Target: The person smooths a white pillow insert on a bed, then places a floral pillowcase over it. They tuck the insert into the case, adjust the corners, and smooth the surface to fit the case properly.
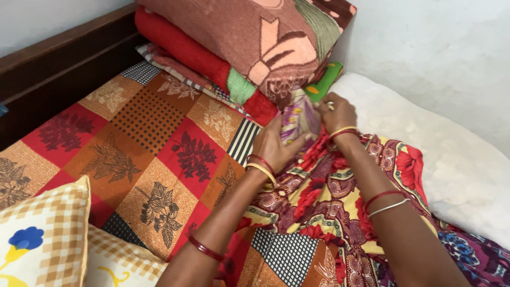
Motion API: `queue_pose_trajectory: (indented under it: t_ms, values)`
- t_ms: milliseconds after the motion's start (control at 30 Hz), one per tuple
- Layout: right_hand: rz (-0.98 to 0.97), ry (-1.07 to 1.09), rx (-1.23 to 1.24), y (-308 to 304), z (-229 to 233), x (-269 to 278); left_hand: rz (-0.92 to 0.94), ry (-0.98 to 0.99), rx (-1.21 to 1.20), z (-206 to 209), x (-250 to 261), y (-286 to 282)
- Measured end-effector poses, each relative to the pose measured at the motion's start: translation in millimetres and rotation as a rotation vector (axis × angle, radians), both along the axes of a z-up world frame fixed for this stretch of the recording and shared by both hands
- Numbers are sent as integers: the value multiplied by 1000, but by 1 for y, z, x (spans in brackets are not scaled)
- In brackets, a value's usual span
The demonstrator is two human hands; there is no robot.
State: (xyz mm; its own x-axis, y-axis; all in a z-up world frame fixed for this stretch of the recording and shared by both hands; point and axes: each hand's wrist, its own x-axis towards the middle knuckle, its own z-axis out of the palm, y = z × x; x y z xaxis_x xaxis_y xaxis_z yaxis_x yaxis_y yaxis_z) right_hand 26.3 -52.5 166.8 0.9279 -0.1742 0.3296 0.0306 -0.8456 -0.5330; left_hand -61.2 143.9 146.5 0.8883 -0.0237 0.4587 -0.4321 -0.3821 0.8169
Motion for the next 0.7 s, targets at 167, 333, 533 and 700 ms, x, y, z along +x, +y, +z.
queue_pose_trajectory:
  t_ms: [167, 333, 533, 700]
  values:
    - [-99, 15, -138, -46, -1, -3, -62, -89, -106, 33, -17, -3]
    - [-241, 126, -146, -102, -24, -30, -141, 60, -300, 54, -17, 12]
    - [-330, 78, -358, -145, -47, -65, -208, 148, -274, 45, -1, 31]
    - [-235, 143, -280, -93, -35, -61, -124, 171, -143, 8, 14, 14]
